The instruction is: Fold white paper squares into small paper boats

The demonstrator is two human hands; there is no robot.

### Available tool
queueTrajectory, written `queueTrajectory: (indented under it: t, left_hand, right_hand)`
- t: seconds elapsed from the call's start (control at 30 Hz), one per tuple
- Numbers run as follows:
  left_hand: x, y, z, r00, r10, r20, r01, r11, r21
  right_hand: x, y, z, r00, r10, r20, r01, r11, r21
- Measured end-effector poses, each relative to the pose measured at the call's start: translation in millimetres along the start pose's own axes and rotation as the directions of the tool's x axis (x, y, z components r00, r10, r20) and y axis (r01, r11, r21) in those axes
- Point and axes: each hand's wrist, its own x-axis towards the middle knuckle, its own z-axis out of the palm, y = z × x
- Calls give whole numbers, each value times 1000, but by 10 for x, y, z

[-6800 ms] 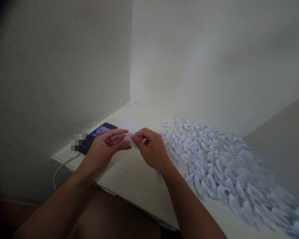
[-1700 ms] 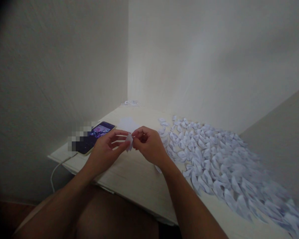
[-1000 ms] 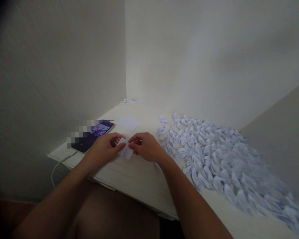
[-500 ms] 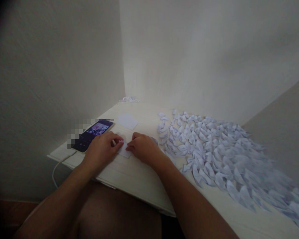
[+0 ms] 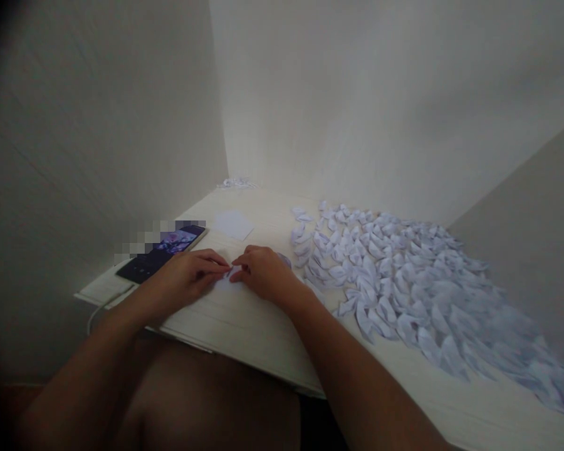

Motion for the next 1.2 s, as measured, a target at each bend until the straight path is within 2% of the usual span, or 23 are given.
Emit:
queueTrajectory:
  t: [0.53, 0.8, 0.93, 1.1, 1.2]
  left_hand:
    - [-23, 2, 72, 1000, 19, 7, -20, 987, 162]
    - [-16, 68, 71, 1000, -16, -26, 20, 990, 141]
    - [-14, 104, 67, 1000, -20, -18, 23, 984, 176]
    - [-46, 234, 165, 999, -38, 5, 33, 923, 384]
    - [-217, 301, 217, 999, -24, 20, 10, 853, 521]
  right_hand:
    - [-6, -37, -8, 998, -5, 55, 9, 997, -77]
    - [-23, -67, -28, 998, 9, 68, -1, 994, -111]
    - [-39, -99, -44, 996, 9, 88, 8, 981, -194]
    - [-53, -156, -54, 994, 49, 95, -15, 942, -334]
    - [-60, -200, -62, 993, 77, 89, -39, 927, -373]
